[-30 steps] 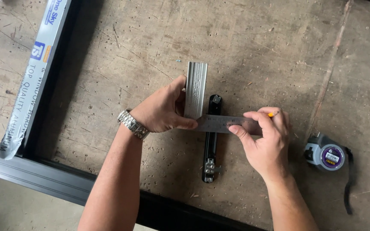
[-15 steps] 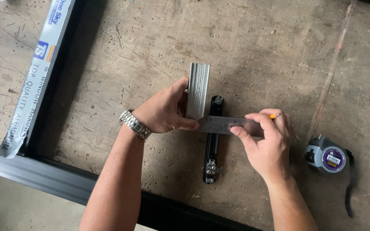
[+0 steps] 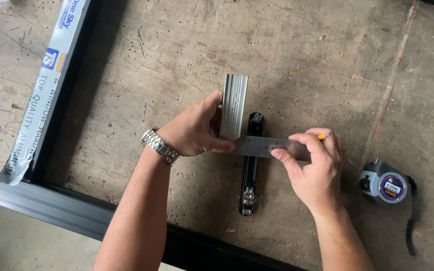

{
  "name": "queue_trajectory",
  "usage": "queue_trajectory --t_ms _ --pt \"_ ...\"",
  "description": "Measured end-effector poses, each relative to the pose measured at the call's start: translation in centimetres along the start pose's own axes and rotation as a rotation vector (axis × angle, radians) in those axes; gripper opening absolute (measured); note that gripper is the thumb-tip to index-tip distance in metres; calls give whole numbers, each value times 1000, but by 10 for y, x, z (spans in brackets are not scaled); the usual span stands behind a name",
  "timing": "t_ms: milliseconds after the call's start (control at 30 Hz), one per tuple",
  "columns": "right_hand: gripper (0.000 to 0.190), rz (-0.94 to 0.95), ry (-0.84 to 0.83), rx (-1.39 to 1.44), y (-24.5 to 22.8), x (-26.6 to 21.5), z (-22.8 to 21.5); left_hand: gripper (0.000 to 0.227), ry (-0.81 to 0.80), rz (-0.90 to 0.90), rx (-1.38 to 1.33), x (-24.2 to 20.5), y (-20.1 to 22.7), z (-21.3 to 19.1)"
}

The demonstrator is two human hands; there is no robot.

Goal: The person measures and marks a black window frame using a metal square and a pencil. They align the square on the frame's edge to draw straight lines and then handle a window latch mechanism, positioning it against the square for reference.

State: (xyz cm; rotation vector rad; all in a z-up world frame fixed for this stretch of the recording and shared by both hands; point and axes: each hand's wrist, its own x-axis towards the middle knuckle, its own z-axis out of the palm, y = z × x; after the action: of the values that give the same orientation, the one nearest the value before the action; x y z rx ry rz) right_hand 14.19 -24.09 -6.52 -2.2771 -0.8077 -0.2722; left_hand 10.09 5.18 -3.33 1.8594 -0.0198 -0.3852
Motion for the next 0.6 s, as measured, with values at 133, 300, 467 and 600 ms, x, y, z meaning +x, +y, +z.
queue_trajectory --t_ms 133,300,467,600 --pt "40 2 11 10 2 -1 1 75 8 -9 -19 -2 1 1" --pt "39 -5 1 -3 0 0 -1 75 4 2 3 1 2 -1" --pt "39 -3 -1 -7 1 -1 -1 75 3 -12 18 3 -6 1" --pt "39 3 -7 -2 2 -2 0 75 2 1 21 3 -2 -1"
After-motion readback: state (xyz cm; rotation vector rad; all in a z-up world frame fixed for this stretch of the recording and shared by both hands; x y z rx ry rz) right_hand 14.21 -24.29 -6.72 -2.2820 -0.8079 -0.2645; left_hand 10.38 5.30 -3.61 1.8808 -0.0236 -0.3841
